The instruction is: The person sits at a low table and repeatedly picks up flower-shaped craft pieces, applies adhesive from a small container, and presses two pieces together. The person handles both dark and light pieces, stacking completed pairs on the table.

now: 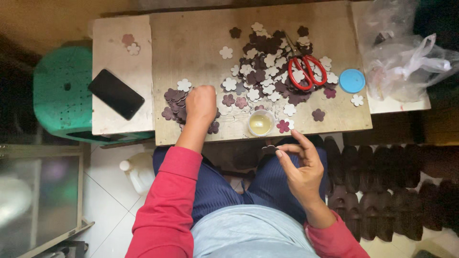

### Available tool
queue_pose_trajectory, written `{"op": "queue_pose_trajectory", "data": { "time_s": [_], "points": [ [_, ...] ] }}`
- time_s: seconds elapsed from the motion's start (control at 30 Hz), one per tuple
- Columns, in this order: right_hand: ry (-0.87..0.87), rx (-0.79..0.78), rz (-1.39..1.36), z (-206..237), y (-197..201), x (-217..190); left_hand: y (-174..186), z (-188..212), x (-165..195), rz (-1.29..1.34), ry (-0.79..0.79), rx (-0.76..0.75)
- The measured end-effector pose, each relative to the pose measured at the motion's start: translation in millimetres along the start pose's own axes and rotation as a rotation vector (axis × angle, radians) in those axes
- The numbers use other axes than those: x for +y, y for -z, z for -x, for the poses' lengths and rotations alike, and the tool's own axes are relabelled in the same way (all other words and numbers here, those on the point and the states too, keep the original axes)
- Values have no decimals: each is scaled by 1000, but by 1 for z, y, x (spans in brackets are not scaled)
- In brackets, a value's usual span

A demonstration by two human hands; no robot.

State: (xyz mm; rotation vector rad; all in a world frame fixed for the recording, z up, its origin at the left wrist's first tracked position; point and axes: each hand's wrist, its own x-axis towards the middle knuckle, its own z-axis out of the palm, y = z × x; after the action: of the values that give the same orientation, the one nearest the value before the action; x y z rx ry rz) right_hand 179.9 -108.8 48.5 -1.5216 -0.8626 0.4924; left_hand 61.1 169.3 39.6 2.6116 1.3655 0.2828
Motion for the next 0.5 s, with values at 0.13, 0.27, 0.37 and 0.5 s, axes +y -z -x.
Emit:
{"op": "queue_pose_trajectory", "data": {
  "time_s": [0.13,0.27,0.37,0.5],
  "points": [
    [-33,-10,-55,-3,0,-2,9,6,-5,188,60,58],
    [-72,-4,-121,-10,-3,-2,22,15,-8,438,144,165],
    [-73,-30,-149,-11,-5,-1,24,21,-12,452,161,200],
    [-36,-47,-98,-8,-10,0,21,20,-24,479,183,257]
  ]
}}
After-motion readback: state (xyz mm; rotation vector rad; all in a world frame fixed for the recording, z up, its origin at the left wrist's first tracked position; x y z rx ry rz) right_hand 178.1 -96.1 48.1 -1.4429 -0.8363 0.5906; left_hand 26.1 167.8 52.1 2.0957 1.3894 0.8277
